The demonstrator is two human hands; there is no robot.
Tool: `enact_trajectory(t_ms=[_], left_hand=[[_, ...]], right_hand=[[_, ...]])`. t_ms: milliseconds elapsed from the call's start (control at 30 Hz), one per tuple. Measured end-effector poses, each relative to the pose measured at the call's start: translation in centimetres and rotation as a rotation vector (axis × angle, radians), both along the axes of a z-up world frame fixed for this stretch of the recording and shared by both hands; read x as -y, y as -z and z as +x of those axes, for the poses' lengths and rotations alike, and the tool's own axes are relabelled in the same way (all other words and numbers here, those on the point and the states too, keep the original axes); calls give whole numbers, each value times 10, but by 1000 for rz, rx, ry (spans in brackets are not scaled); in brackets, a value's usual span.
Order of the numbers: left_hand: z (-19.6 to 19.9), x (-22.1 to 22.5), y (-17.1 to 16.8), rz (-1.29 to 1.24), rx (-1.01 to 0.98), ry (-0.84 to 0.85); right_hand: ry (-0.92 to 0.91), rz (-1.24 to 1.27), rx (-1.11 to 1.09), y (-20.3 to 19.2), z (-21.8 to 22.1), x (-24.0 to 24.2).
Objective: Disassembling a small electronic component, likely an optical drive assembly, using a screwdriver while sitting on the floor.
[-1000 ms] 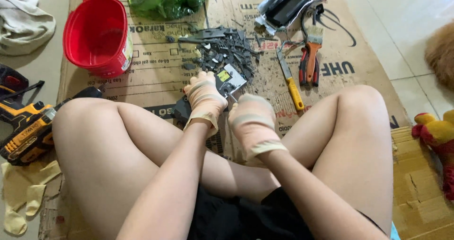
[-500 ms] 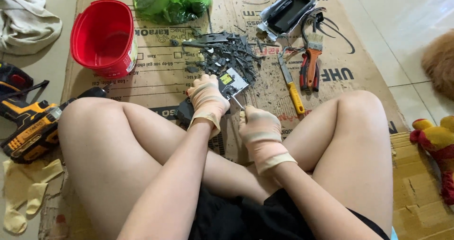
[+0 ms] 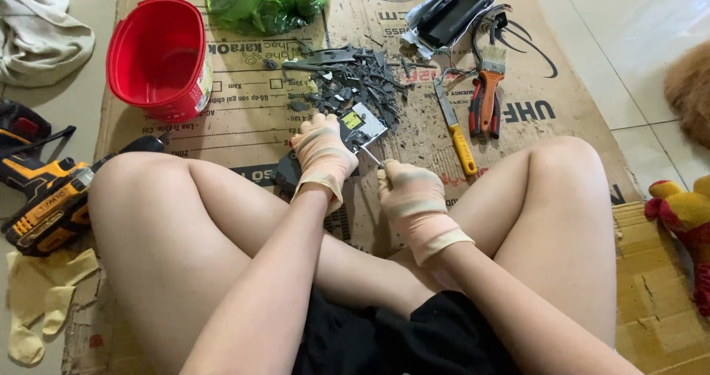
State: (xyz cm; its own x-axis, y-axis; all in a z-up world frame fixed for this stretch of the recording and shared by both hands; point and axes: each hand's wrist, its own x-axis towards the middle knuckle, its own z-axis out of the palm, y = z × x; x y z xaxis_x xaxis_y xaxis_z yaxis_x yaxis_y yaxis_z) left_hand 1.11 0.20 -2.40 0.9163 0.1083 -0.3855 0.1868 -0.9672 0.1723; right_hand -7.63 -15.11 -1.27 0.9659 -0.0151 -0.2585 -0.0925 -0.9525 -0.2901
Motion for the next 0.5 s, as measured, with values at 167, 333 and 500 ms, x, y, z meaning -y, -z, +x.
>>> enact_trajectory(t_ms=[167,333,500], left_hand=[[-7,1,-11,-6,-3,-5],[-10,0,-18,-33,-19,-12],[-21,0,-35,-56,-7,4]], right_hand=[[378,407,-37,-11,-17,-18],[29,-8,364,12,-22,-14],[106,-4,-3,10,-13,4]])
